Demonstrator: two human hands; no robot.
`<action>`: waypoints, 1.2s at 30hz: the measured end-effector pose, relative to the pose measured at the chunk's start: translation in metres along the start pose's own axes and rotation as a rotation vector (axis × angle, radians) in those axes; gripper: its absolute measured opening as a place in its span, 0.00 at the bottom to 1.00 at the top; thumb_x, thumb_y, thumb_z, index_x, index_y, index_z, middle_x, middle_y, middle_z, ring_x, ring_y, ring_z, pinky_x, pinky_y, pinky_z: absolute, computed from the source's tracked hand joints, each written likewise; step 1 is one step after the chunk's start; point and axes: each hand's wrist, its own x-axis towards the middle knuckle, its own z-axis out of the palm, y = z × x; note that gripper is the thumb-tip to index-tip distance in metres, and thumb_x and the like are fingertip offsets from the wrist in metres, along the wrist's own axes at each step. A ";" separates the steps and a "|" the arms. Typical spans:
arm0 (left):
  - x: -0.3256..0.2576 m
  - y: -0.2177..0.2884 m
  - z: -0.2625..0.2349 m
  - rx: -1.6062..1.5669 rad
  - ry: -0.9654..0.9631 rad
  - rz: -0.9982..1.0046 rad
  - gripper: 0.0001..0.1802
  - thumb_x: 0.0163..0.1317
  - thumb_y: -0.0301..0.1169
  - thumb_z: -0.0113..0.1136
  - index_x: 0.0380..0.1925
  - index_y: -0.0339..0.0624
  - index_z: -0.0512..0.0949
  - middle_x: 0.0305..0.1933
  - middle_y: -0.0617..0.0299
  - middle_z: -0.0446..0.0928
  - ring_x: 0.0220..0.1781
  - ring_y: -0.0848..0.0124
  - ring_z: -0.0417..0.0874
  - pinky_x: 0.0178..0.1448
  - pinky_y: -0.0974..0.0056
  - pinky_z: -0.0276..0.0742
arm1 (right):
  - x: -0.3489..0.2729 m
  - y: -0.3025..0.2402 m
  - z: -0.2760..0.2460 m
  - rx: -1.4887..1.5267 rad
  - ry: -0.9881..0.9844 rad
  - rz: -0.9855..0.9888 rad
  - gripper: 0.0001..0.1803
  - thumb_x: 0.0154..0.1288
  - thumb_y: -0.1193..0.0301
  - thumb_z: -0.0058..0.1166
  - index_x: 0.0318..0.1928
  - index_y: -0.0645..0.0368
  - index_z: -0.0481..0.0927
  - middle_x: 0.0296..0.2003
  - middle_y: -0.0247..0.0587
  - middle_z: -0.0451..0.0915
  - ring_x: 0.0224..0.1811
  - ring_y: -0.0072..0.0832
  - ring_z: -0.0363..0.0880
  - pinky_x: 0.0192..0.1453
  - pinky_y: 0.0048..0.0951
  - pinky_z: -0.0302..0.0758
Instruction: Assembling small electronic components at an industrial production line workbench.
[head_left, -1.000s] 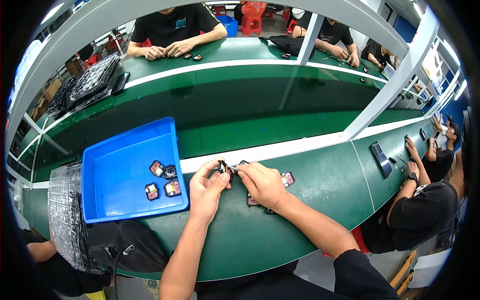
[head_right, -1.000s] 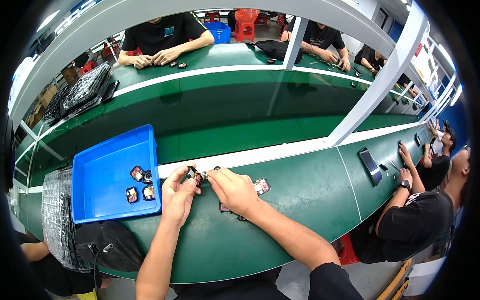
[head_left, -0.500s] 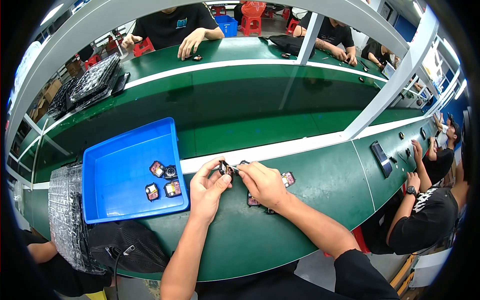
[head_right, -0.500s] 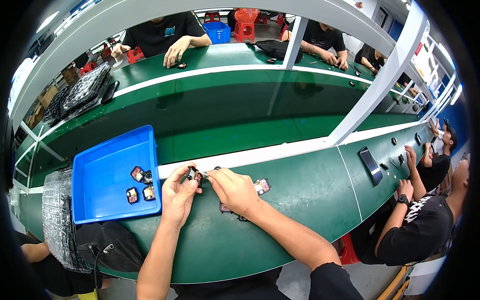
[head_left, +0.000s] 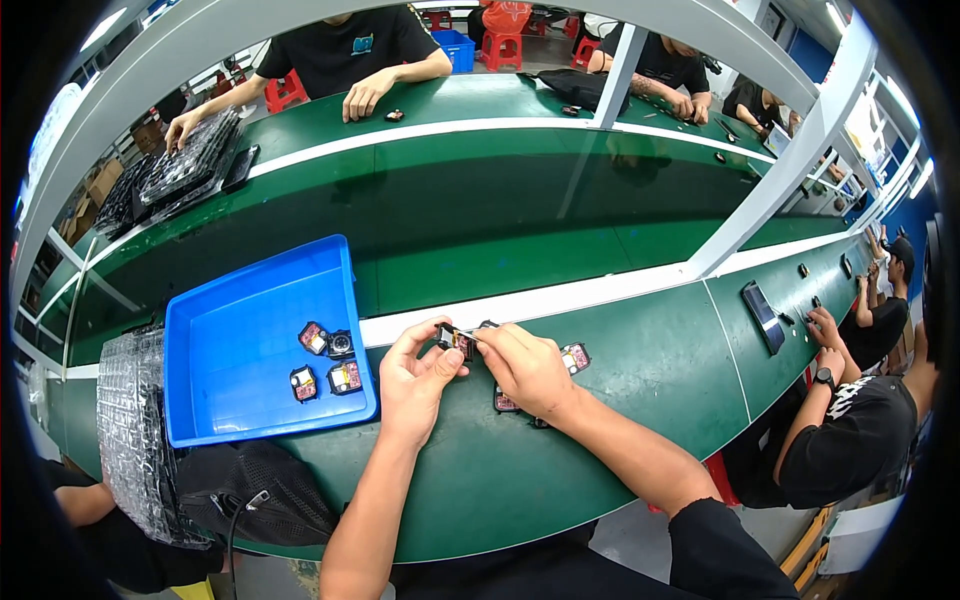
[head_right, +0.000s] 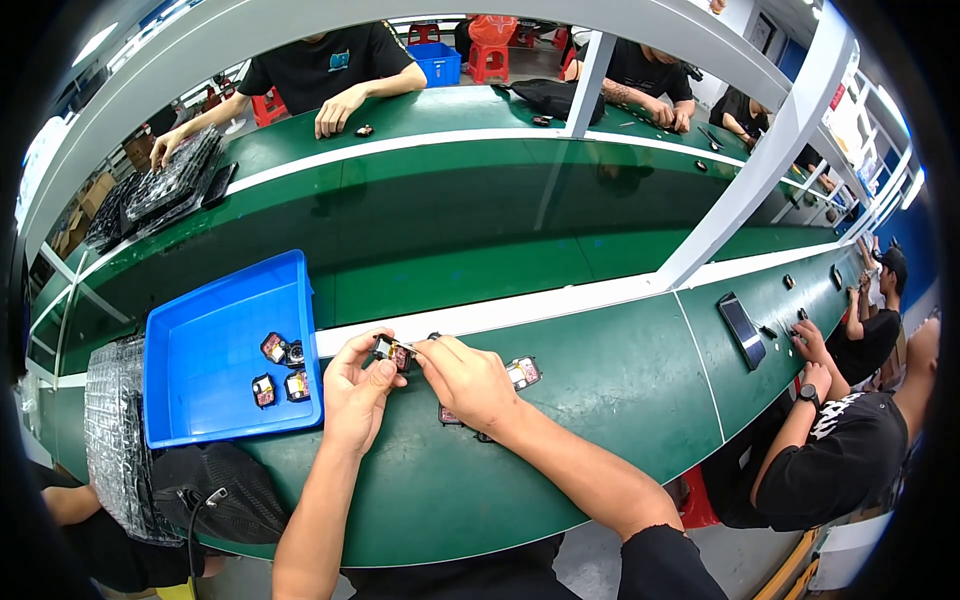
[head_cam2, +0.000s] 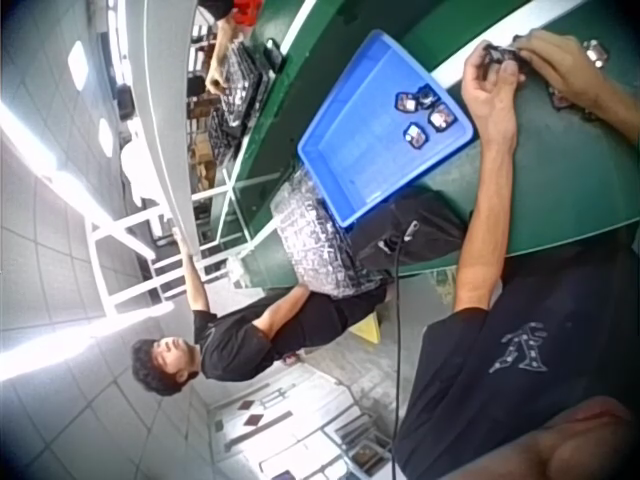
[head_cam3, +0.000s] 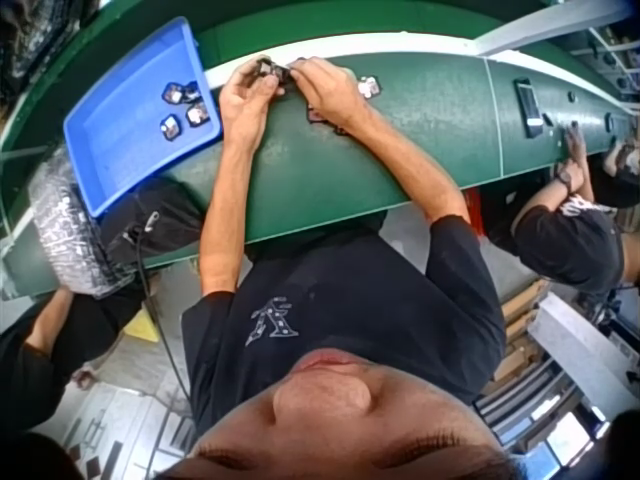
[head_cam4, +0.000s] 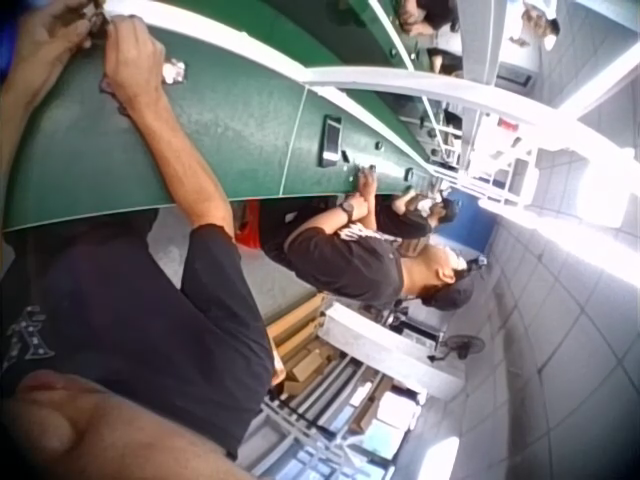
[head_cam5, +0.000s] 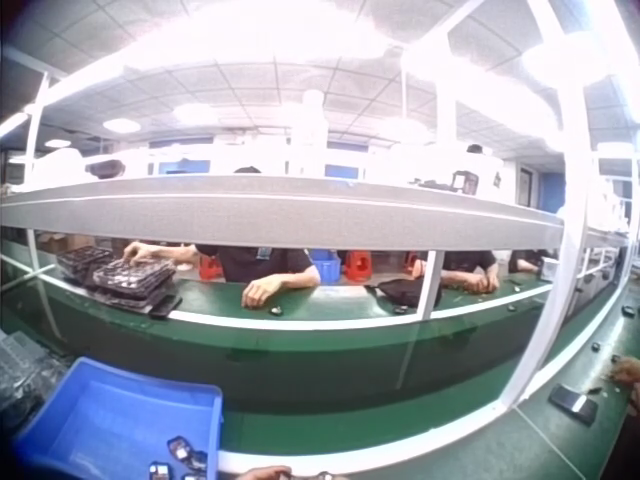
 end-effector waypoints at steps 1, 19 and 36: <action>0.000 0.000 0.000 -0.010 0.011 -0.008 0.27 0.66 0.22 0.74 0.63 0.30 0.76 0.64 0.53 0.75 0.55 0.66 0.85 0.51 0.63 0.89 | 0.000 0.000 0.000 0.000 0.000 -0.001 0.12 0.70 0.76 0.63 0.53 0.59 0.83 0.36 0.44 0.84 0.32 0.45 0.87 0.34 0.43 0.84; 0.001 0.005 0.000 0.145 -0.028 0.021 0.30 0.63 0.16 0.74 0.65 0.29 0.75 0.56 0.54 0.83 0.58 0.68 0.85 0.61 0.64 0.86 | -0.001 0.001 -0.001 -0.050 -0.053 -0.002 0.10 0.71 0.74 0.62 0.51 0.58 0.83 0.39 0.44 0.85 0.32 0.46 0.88 0.34 0.43 0.85; 0.000 0.054 -0.004 0.699 0.234 0.777 0.28 0.60 0.16 0.75 0.61 0.29 0.77 0.62 0.49 0.79 0.60 0.63 0.84 0.67 0.59 0.81 | 0.001 -0.004 -0.003 -0.227 -0.154 0.299 0.22 0.69 0.62 0.67 0.57 0.60 0.80 0.53 0.48 0.81 0.40 0.50 0.88 0.44 0.48 0.86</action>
